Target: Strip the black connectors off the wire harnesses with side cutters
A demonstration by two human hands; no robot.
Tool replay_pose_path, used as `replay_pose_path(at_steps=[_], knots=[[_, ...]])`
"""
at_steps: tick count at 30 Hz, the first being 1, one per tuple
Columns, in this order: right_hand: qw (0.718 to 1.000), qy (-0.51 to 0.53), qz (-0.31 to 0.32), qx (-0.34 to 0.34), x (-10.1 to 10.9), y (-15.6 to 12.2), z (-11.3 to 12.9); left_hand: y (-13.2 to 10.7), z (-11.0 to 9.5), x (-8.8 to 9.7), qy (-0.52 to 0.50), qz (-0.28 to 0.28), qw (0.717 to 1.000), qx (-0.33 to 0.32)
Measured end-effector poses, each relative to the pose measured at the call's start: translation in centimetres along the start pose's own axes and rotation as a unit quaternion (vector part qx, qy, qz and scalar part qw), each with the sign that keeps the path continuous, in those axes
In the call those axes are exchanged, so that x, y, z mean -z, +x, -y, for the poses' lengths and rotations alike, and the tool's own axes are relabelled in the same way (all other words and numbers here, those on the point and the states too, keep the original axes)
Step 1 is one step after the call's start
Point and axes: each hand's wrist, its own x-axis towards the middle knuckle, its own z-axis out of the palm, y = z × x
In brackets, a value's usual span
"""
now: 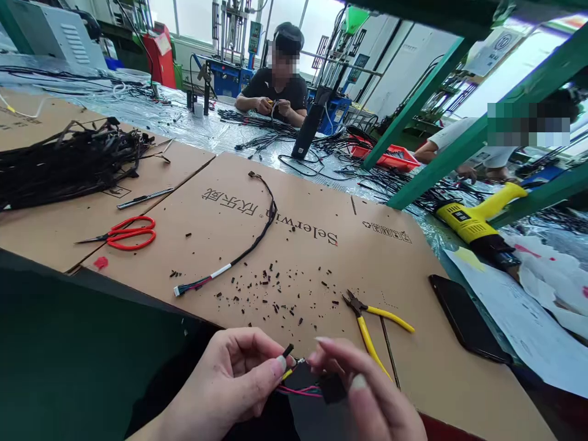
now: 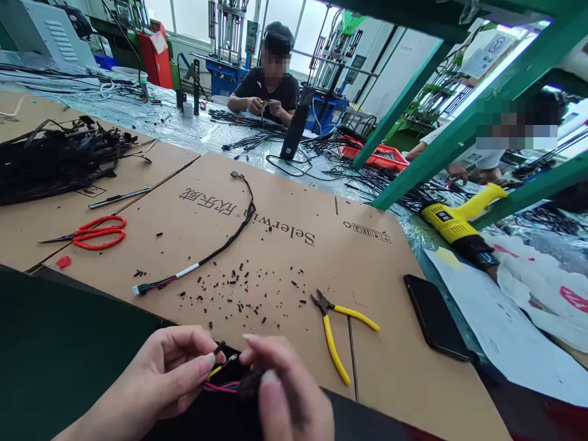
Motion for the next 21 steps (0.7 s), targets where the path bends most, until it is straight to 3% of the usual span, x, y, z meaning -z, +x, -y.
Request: replay_pose_path(at_steps=[2,4,8,10,21], knots=[[0.989,0.095,-0.016,-0.113,0.2,0.2,-0.8,-0.1,0.1,0.0,-0.006,0.001,1.000,0.002],[0.979,0.120,0.020,-0.165,0.4,0.6,-1.4,-0.2,0.3,0.0,-0.010,0.008,1.000,0.007],[0.971,0.095,0.142,-0.164,0.1,1.1,-1.3,-0.3,0.2,-0.2,-0.013,0.032,0.999,0.007],[0.967,0.102,0.172,-0.156,-0.1,1.2,-0.9,-0.3,0.2,-0.3,-0.012,0.037,0.999,0.011],[0.960,0.105,0.204,-0.160,-0.4,0.6,-0.7,-0.2,0.8,0.0,-0.011,0.063,0.998,0.026]])
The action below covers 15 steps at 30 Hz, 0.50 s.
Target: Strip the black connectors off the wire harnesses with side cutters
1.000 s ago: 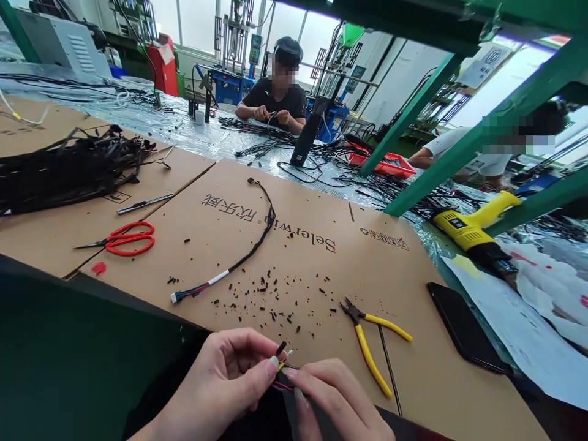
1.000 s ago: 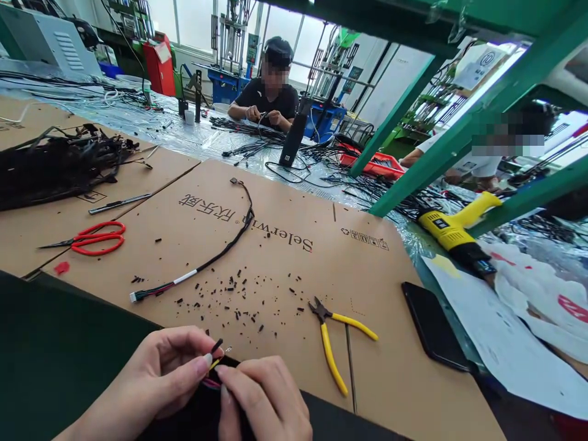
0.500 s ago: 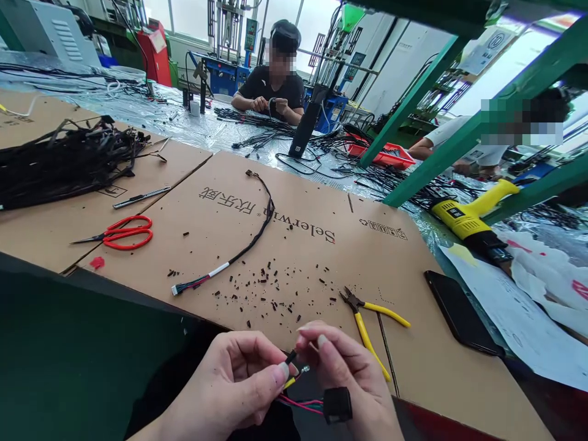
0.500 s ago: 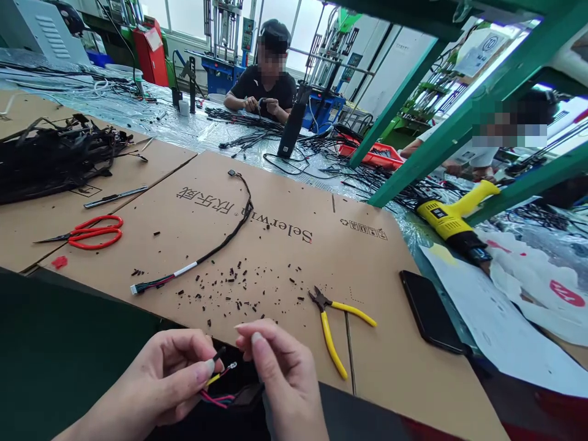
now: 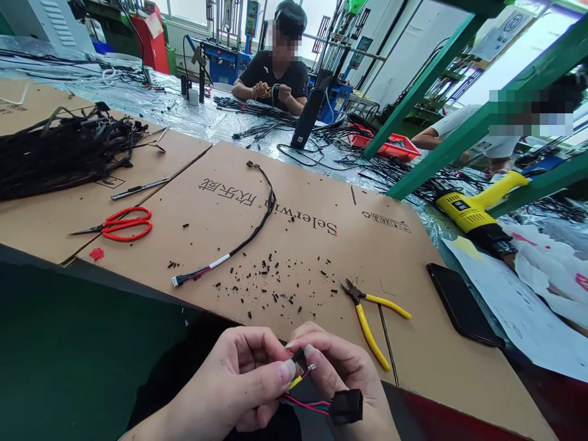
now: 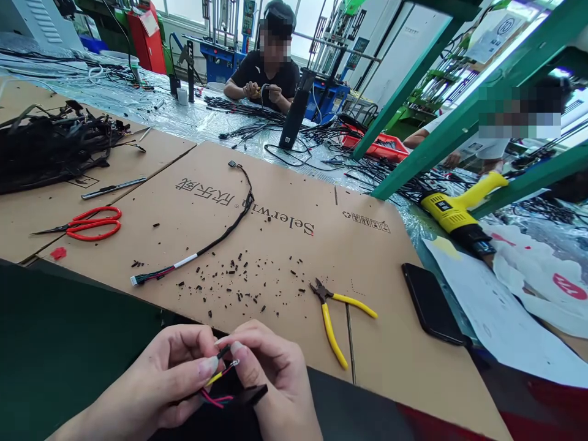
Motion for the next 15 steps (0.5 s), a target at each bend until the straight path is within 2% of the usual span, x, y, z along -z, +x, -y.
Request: replay_pose_path(at_steps=[2,4,8,10,13,15], knots=[[0.999,-0.029,-0.008,0.022,0.4,0.0,0.0,0.0,0.1,0.0,0.001,0.003,1.000,-0.001],[0.992,-0.105,-0.047,0.056,1.3,0.2,0.2,-0.1,0.2,-0.1,0.011,-0.008,1.000,-0.022],[0.929,-0.295,-0.184,0.124,3.4,0.4,0.6,-0.2,0.7,0.1,0.091,-0.040,0.984,-0.149],[0.905,-0.326,-0.230,0.150,3.7,0.6,0.8,0.0,1.0,0.3,0.144,-0.045,0.968,-0.201],[0.888,-0.333,-0.257,0.185,2.9,0.7,0.9,0.5,1.4,0.5,0.227,-0.070,0.936,-0.260],[0.881,-0.337,-0.264,0.202,1.9,0.5,0.8,0.8,1.6,0.5,0.308,-0.091,0.888,-0.330]])
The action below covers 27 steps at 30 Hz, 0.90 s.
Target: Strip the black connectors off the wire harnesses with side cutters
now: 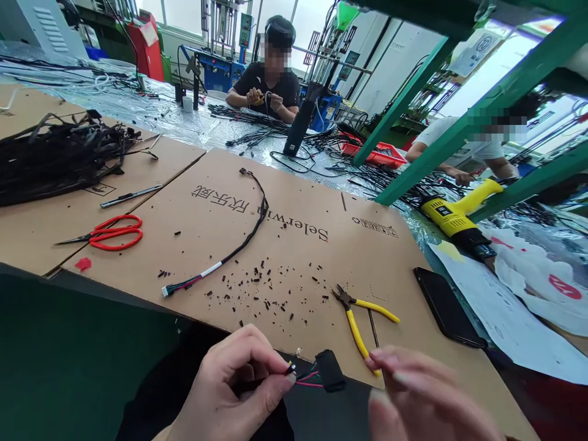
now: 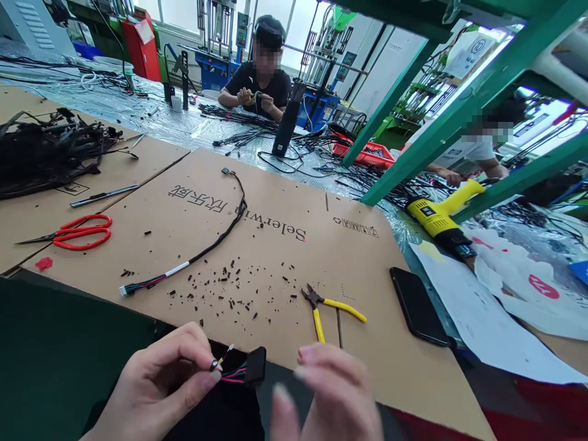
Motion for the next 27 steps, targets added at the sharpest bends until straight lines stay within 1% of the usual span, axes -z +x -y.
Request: replay_pose_path(at_steps=[1,2,4,5,6,7,9,11,14,16,18,21,23,24,26,27], knots=[[1.000,0.000,-0.006,0.004,-0.2,-0.4,0.3,0.0,0.0,-0.1,0.050,-0.016,0.997,-0.061],[1.000,0.000,-0.012,0.006,-0.4,-0.8,0.7,0.1,0.0,-0.2,0.102,-0.032,0.986,-0.130],[1.000,0.005,-0.025,0.006,-0.6,-1.7,1.3,0.0,-0.3,-0.4,0.195,-0.076,0.943,-0.257],[0.999,0.008,-0.032,0.004,-0.6,-2.2,1.6,0.0,-0.5,-0.5,0.231,-0.099,0.919,-0.303],[0.999,0.014,-0.040,0.001,-0.6,-2.6,1.8,-0.1,-0.7,-0.5,0.263,-0.116,0.900,-0.328],[0.999,0.021,-0.050,-0.002,-0.5,-3.0,2.0,-0.2,-0.9,-0.5,0.287,-0.127,0.887,-0.339],[0.997,0.041,-0.066,-0.011,-0.2,-3.5,2.2,-0.4,-1.1,-0.5,0.314,-0.130,0.879,-0.335],[0.997,0.061,-0.048,-0.008,0.2,-3.7,2.1,-0.5,-1.2,-0.5,0.329,-0.105,0.880,-0.325],[0.994,0.110,-0.011,-0.001,0.6,-3.5,1.4,-0.6,-1.1,-0.3,0.358,-0.071,0.870,-0.332],[0.988,0.150,-0.014,-0.015,0.5,-3.5,1.0,-0.6,-1.2,-0.3,0.361,-0.059,0.868,-0.336],[0.982,0.183,-0.023,-0.034,0.2,-3.5,0.7,-0.5,-1.2,-0.4,0.343,-0.053,0.878,-0.331],[0.977,0.208,-0.019,-0.048,-0.1,-3.7,0.5,-0.6,-1.0,-0.7,0.296,-0.042,0.901,-0.314],[0.977,0.207,-0.015,-0.051,-0.2,-3.7,0.5,-0.9,-0.7,-0.9,0.263,-0.027,0.923,-0.280],[0.977,0.205,-0.011,-0.053,-0.1,-3.6,0.5,-1.0,-0.6,-1.0,0.243,-0.017,0.938,-0.248],[0.978,0.201,0.011,-0.060,0.1,-3.2,0.5,-1.3,-0.3,-1.1,0.179,0.012,0.971,-0.156],[0.978,0.198,0.028,-0.064,0.3,-3.0,0.6,-1.4,-0.3,-1.2,0.130,0.033,0.987,-0.090]])
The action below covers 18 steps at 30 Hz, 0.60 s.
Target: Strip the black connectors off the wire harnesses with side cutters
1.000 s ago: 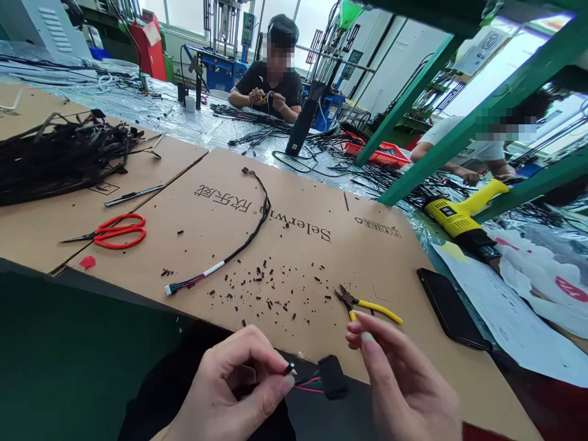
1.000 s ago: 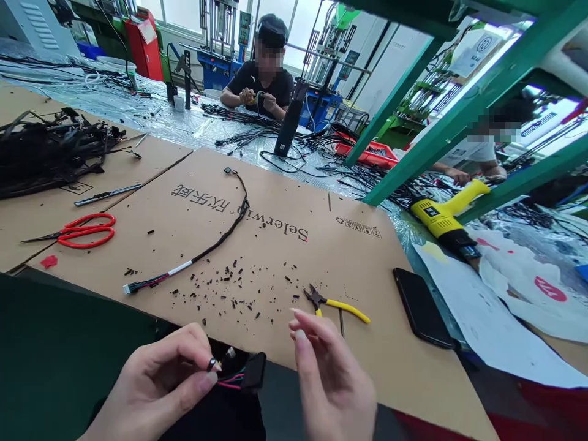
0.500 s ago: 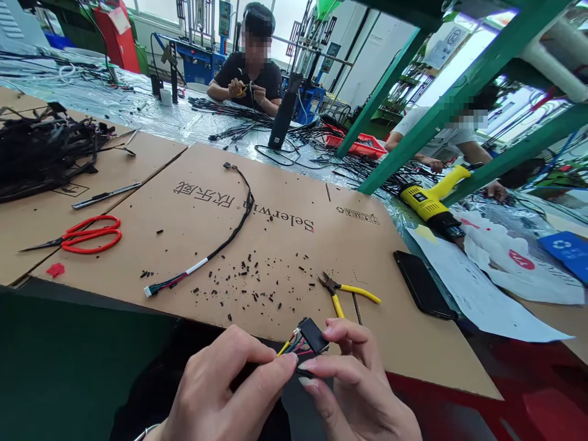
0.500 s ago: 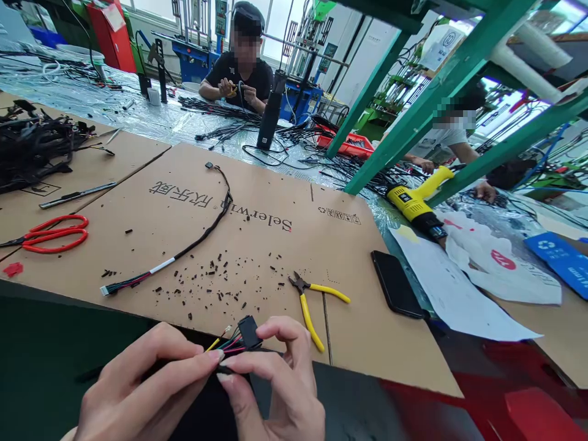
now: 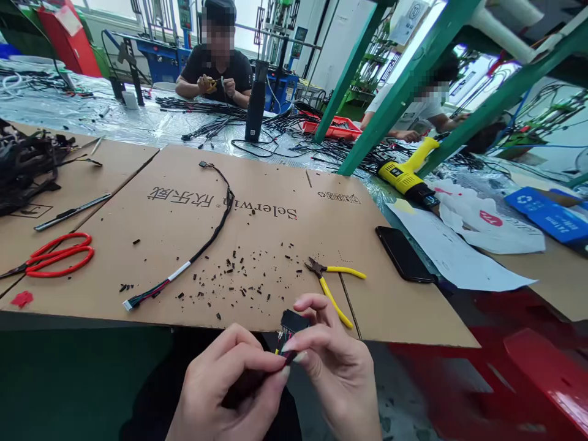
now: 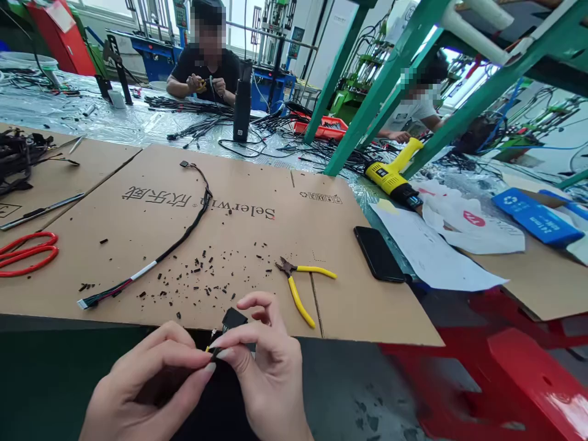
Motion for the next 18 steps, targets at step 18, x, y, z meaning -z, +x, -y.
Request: replay_pose_path(at_steps=[18], knots=[[0.957,0.160,0.149,-0.190,-3.5,-2.1,-1.4,0.9,0.0,1.4,0.055,-0.102,0.993,-0.032]])
